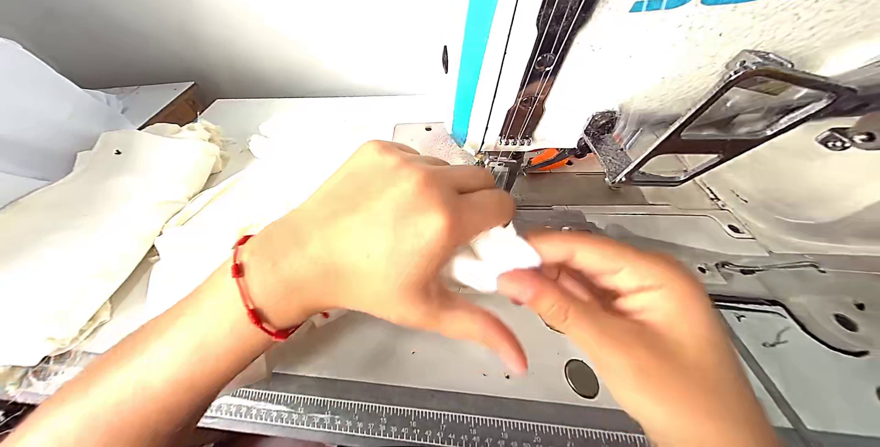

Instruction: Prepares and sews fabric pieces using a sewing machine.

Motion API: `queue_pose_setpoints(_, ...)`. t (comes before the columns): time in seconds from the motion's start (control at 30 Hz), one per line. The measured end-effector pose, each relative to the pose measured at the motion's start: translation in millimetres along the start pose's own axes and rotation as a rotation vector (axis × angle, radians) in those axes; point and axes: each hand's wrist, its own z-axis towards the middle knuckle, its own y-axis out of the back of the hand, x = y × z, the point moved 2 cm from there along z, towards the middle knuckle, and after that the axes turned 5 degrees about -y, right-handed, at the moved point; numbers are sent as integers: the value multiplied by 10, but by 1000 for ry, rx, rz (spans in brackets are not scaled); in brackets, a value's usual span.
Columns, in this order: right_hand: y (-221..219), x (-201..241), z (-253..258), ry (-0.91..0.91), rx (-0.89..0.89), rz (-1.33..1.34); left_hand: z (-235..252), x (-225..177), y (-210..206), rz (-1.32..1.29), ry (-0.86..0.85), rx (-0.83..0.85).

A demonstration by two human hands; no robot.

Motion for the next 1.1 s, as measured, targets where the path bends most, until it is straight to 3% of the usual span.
queue_pose_setpoints(0.07,-12,94,4,-22,-50,5,-41,-16,-134,44,38,0)
queue_pose_setpoints(0.3,-163,-169,-559,150,-42,-423,-349,-372,-310,371,78,-13)
queue_pose_setpoints(1.1,-123,-324,-101,230,-257,-730,-170,69,-484,378,125,22)
